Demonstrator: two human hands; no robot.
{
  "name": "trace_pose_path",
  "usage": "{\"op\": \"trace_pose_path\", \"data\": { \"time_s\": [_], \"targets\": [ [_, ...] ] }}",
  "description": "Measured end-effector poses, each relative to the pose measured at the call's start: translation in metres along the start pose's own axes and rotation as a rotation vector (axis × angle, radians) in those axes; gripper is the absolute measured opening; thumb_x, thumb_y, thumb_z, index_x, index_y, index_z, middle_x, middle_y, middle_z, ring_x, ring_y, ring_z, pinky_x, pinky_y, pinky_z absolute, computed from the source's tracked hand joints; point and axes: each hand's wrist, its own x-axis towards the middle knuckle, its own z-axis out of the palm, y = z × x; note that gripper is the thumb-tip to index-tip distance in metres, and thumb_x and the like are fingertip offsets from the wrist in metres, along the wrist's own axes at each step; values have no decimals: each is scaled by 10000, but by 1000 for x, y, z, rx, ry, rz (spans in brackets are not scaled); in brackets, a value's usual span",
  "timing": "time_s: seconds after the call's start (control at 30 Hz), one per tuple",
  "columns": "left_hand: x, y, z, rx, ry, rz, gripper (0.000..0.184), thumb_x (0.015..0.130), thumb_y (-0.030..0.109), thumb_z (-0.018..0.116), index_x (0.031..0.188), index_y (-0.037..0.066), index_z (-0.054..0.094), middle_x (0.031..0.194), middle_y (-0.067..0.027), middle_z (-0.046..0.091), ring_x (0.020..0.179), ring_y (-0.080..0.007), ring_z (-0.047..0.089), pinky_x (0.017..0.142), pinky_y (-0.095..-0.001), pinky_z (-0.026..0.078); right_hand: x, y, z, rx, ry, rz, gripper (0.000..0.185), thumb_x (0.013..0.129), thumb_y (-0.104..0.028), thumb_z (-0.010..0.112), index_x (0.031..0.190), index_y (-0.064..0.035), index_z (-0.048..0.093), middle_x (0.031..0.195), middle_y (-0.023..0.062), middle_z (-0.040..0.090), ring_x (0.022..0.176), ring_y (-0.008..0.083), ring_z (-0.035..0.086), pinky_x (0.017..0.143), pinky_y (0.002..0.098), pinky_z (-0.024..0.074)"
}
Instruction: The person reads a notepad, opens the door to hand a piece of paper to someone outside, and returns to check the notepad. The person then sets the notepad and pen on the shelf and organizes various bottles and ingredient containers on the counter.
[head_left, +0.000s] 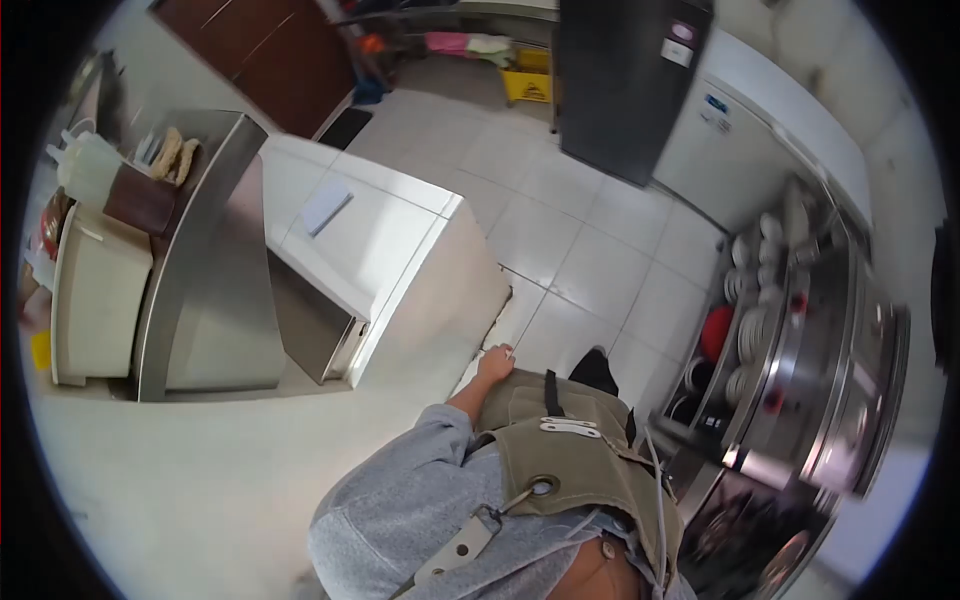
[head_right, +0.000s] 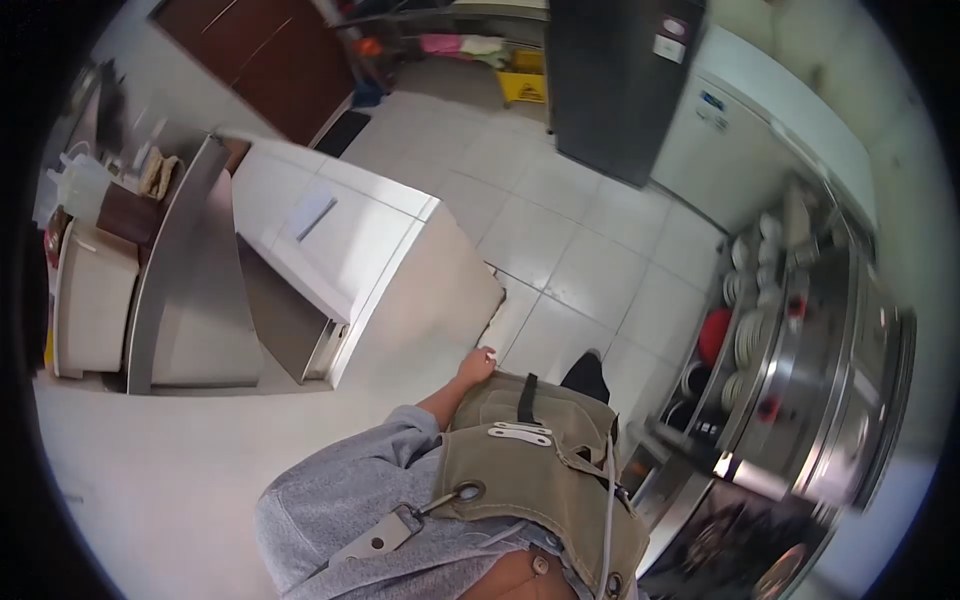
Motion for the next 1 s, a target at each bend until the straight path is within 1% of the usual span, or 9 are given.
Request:
{"op": "trace_pose_path", "data": {
  "time_s": [0.2, 0.3, 0.43, 0.53, 0.67, 0.7, 0.77, 0.9, 1.0],
  "targets": [
    [57, 84, -28, -203, -150, -230, 603, 846, 429, 542, 1295, 32, 479, 1284, -226, 514, 1185, -391, 491, 979, -448, 407, 71, -244, -65, -185, -21, 8, 404, 858, -342, 473, 1171, -107, 573, 976, 117, 641, 777, 232, 602, 702, 365, 483],
    [70, 104, -33, -427, -454, -83, 638, 888, 465, 477, 1345, 23, 420, 1261, -183, 546, 1138, -305, 539, 947, -398, 427, 118, -360, -69, -293, -32, -24, 411, 857, -353, 472, 1181, -118, 564, 984, 119, 635, 765, 228, 595, 688, 364, 479],
    [91, 106, -44, -970, -648, -549, 737, 902, 620, 384, 1433, 112, 329, 1438, -110, 385, 1320, -248, 366, 1052, -415, 344, 182, -494, -34, -429, -62, -66, 420, 856, -367, 470, 1194, -132, 552, 995, 121, 627, 749, 223, 585, 668, 363, 475],
    [127, 127, -83, -839, -596, -687, 801, 864, 694, 379, 1436, 136, 328, 1438, -77, 396, 1299, -260, 400, 1050, -446, 348, 233, -583, 21, -526, -90, -87, 427, 856, -377, 469, 1204, -143, 543, 1002, 123, 621, 738, 219, 577, 654, 362, 471],
    [258, 78, -65, -1152, -497, -501, 728, 892, 654, 359, 1399, 133, 395, 1398, -106, 445, 1249, -255, 458, 1033, -435, 376, 309, -654, 93, -532, -333, -363, 469, 868, -387, 448, 1235, -101, 511, 1036, 149, 603, 718, 214, 557, 630, 340, 465],
    [268, 112, -121, -996, -455, -544, 673, 915, 601, 370, 1379, 117, 426, 1370, -139, 469, 1222, -246, 488, 1000, -422, 409, 306, -680, 114, -571, -325, -314, 467, 869, -383, 451, 1235, -98, 509, 1040, 150, 601, 727, 216, 557, 635, 341, 466],
    [332, 121, -149, -643, -271, -115, 628, 927, 553, 387, 1331, 82, 482, 1346, -146, 492, 1186, -262, 518, 962, -421, 428, 300, -725, 162, -630, -297, -216, 462, 873, -376, 456, 1234, -92, 506, 1047, 152, 598, 745, 220, 558, 647, 344, 466],
    [416, 172, -233, -639, -364, -283, 518, 943, 437, 383, 1148, 17, 606, 1131, -102, 627, 1043, -224, 562, 927, -349, 424, 301, -807, 254, -710, -324, -197, 453, 880, -362, 467, 1233, -81, 500, 1063, 154, 590, 780, 228, 559, 670, 348, 468],
    [491, 159, -241, -819, -334, -73, 476, 945, 379, 408, 1116, -17, 609, 1098, -116, 637, 971, -195, 547, 872, -359, 426, 305, -864, 335, -740, -349, -206, 446, 886, -352, 475, 1233, -72, 495, 1074, 157, 585, 807, 233, 559, 687, 352, 469]
  ]
}}
